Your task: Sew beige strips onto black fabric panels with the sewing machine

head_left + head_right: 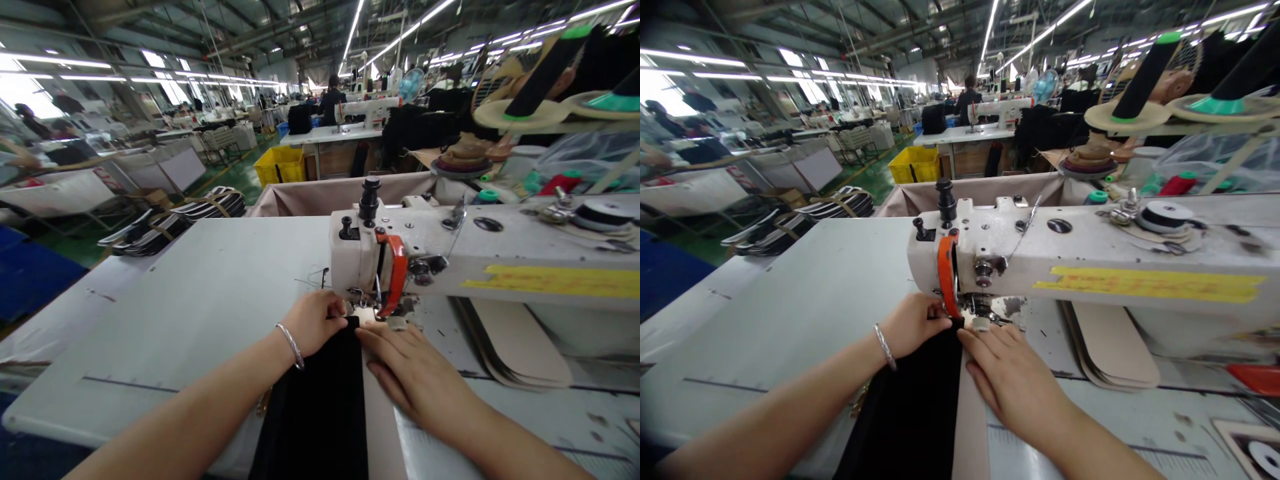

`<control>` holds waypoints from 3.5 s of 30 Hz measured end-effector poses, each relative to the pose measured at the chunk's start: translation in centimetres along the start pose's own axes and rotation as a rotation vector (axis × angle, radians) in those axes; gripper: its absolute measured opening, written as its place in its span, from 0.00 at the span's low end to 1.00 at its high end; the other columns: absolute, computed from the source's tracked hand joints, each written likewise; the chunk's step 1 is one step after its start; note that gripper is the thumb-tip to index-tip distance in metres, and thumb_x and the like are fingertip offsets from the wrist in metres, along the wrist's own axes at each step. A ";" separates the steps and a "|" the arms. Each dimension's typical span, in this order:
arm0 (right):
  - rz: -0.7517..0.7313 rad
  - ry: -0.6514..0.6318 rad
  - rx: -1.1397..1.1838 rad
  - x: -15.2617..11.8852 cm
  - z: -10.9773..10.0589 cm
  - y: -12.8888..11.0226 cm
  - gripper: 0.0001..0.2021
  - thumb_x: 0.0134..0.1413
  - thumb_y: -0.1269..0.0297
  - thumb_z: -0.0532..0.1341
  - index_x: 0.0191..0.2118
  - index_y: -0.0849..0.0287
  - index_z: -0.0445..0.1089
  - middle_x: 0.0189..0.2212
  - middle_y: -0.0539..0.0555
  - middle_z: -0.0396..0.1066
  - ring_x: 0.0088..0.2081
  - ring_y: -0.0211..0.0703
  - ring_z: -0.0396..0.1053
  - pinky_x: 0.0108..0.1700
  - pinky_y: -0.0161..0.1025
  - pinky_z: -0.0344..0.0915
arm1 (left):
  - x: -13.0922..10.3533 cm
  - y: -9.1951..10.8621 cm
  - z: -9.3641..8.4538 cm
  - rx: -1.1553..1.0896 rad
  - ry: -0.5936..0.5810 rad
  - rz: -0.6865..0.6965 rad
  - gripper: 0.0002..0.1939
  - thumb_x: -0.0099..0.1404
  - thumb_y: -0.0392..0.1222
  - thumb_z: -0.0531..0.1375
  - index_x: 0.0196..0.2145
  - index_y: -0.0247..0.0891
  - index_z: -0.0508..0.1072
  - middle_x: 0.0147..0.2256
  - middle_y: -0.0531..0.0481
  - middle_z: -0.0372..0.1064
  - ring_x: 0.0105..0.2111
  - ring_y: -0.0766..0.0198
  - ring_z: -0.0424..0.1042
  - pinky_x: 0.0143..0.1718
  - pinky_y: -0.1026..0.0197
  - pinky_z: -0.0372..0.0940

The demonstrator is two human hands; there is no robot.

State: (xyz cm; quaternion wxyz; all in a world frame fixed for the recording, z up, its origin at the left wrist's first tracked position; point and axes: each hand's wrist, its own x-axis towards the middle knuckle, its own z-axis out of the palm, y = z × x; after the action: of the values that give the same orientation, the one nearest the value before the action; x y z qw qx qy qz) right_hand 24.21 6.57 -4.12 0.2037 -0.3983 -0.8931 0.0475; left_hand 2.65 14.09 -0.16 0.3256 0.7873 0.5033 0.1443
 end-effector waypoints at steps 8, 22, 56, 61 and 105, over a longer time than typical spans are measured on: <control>0.001 -0.024 -0.043 0.1 0.1 0.2 0.24 0.66 0.67 0.53 0.66 0.59 0.57 0.58 0.60 0.66 0.55 0.52 0.67 0.53 0.52 0.66 | 0.3 0.1 0.6 0.040 0.114 -0.042 0.04 0.60 0.33 0.61 0.28 0.35 0.75 0.24 0.52 0.70 0.29 0.61 0.68 0.33 0.62 0.60; -0.015 -0.069 -0.049 0.1 0.4 0.5 0.25 0.67 0.66 0.51 0.67 0.59 0.54 0.59 0.59 0.63 0.56 0.53 0.64 0.53 0.54 0.65 | 0.9 -0.4 0.8 0.072 0.127 0.022 0.02 0.61 0.32 0.62 0.32 0.35 0.76 0.33 0.48 0.75 0.36 0.57 0.73 0.38 0.59 0.66; 0.001 -0.023 0.010 0.0 -0.1 0.2 0.21 0.67 0.66 0.53 0.64 0.56 0.61 0.56 0.59 0.67 0.55 0.52 0.64 0.54 0.56 0.64 | -14.3 2.0 3.4 0.366 -0.040 0.764 0.13 0.70 0.31 0.53 0.49 0.31 0.71 0.42 0.43 0.76 0.36 0.61 0.71 0.41 0.58 0.71; 0.010 -0.022 0.016 -0.1 0.1 0.2 0.21 0.68 0.66 0.53 0.64 0.56 0.60 0.56 0.58 0.67 0.53 0.52 0.65 0.54 0.55 0.64 | -8.6 1.5 1.1 0.361 0.078 0.589 0.16 0.71 0.30 0.49 0.52 0.33 0.70 0.51 0.42 0.72 0.53 0.57 0.68 0.58 0.54 0.64; -0.002 0.002 -0.041 0.1 0.5 0.5 0.21 0.67 0.67 0.52 0.64 0.57 0.60 0.59 0.57 0.65 0.56 0.52 0.65 0.54 0.56 0.64 | -1.8 -0.5 1.6 0.602 0.040 0.238 0.19 0.73 0.50 0.52 0.52 0.35 0.70 0.58 0.41 0.66 0.57 0.49 0.65 0.62 0.43 0.55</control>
State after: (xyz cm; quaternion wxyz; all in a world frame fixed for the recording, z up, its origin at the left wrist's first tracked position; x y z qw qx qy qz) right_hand 24.30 7.00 -4.70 0.1965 -0.4016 -0.8940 0.0287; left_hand 2.40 12.05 -1.52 0.0489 0.8986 0.4341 0.0412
